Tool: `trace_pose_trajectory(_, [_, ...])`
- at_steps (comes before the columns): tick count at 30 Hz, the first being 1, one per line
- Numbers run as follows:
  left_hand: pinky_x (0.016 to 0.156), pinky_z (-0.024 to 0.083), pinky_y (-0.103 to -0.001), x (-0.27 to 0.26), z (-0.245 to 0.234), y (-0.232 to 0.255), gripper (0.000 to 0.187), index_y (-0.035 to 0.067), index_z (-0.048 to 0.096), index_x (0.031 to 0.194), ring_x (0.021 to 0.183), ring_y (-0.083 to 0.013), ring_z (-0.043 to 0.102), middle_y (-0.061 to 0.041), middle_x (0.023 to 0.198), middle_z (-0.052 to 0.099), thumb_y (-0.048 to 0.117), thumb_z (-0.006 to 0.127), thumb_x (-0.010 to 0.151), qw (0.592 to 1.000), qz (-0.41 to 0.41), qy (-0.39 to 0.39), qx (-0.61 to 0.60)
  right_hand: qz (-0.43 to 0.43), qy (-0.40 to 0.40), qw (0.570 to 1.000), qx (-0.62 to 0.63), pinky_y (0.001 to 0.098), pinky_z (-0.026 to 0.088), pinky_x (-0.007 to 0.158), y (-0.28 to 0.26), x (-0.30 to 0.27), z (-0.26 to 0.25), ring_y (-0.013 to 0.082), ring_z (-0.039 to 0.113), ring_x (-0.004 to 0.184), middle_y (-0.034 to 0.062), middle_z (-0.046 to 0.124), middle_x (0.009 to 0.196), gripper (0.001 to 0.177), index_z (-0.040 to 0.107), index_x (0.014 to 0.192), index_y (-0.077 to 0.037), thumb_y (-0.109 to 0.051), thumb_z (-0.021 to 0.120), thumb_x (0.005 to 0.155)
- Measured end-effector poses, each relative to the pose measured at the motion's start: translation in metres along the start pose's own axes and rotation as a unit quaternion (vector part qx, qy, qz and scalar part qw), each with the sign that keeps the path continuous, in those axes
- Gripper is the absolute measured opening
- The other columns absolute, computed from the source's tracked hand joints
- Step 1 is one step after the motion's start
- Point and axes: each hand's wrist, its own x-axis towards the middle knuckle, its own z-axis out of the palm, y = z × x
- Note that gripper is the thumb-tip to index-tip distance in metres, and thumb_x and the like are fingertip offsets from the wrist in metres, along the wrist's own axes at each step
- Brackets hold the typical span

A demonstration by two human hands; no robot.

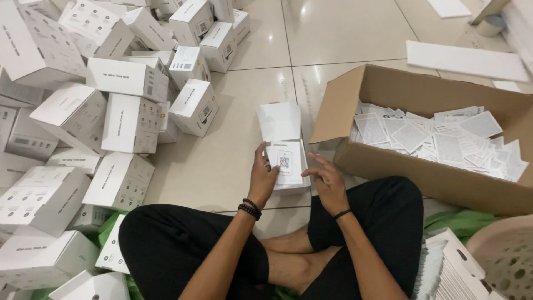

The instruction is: The person places documentation and items into product boxes and sorts them.

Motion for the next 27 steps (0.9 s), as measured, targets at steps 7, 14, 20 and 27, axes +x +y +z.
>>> trace_pose_trajectory(7, [0.105, 0.044, -0.048, 0.005, 0.002, -0.003, 0.08, 0.002, 0.029, 0.155, 0.129, -0.0389, 0.052, -0.021, 0.147, 0.05, 0.014, 0.068, 0.086, 0.878, 0.142, 0.05, 0.454, 0.085, 0.134, 0.985, 0.065, 0.0273, 0.053, 0.089, -0.027, -0.024, -0.064, 0.0179, 0.068, 0.111, 0.0068, 0.071, 0.129, 0.014, 0.076, 0.099, -0.004, -0.002, 0.062, 0.096])
trace_pose_trajectory(14, [0.114, 0.035, -0.052, -0.053, 0.073, 0.029, 0.066, 0.001, 0.048, 0.143, 0.139, -0.0403, 0.041, -0.02, 0.149, 0.047, 0.021, 0.072, 0.085, 0.817, 0.307, -0.069, 0.483, 0.11, 0.181, 0.97, -0.124, 0.0286, 0.056, 0.084, -0.116, -0.112, -0.178, 0.0185, 0.072, 0.101, 0.0075, 0.074, 0.118, 0.016, 0.073, 0.11, -0.005, -0.006, 0.065, 0.097])
trace_pose_trajectory(20, [0.111, 0.04, -0.05, -0.126, 0.166, 0.071, 0.053, 0.004, 0.057, 0.136, 0.136, -0.0392, 0.047, -0.017, 0.144, 0.054, 0.018, 0.071, 0.087, 0.835, 0.374, -0.275, 0.293, 0.326, 0.168, 0.888, -0.277, 0.0333, 0.058, 0.07, -0.098, -0.191, -0.276, 0.023, 0.074, 0.096, 0.0092, 0.076, 0.114, 0.027, 0.074, 0.118, -0.011, -0.023, 0.067, 0.094])
trace_pose_trajectory(27, [0.109, 0.043, -0.048, -0.159, 0.224, 0.078, 0.043, 0.004, 0.063, 0.128, 0.133, -0.0364, 0.052, -0.013, 0.136, 0.06, 0.018, 0.072, 0.088, 0.821, 0.377, -0.378, 0.202, 0.476, -0.136, 0.769, -0.404, 0.0428, 0.052, 0.096, 0.02, -0.265, -0.333, 0.0308, 0.064, 0.115, 0.0093, 0.066, 0.13, 0.056, 0.064, 0.132, -0.02, -0.028, 0.081, 0.079])
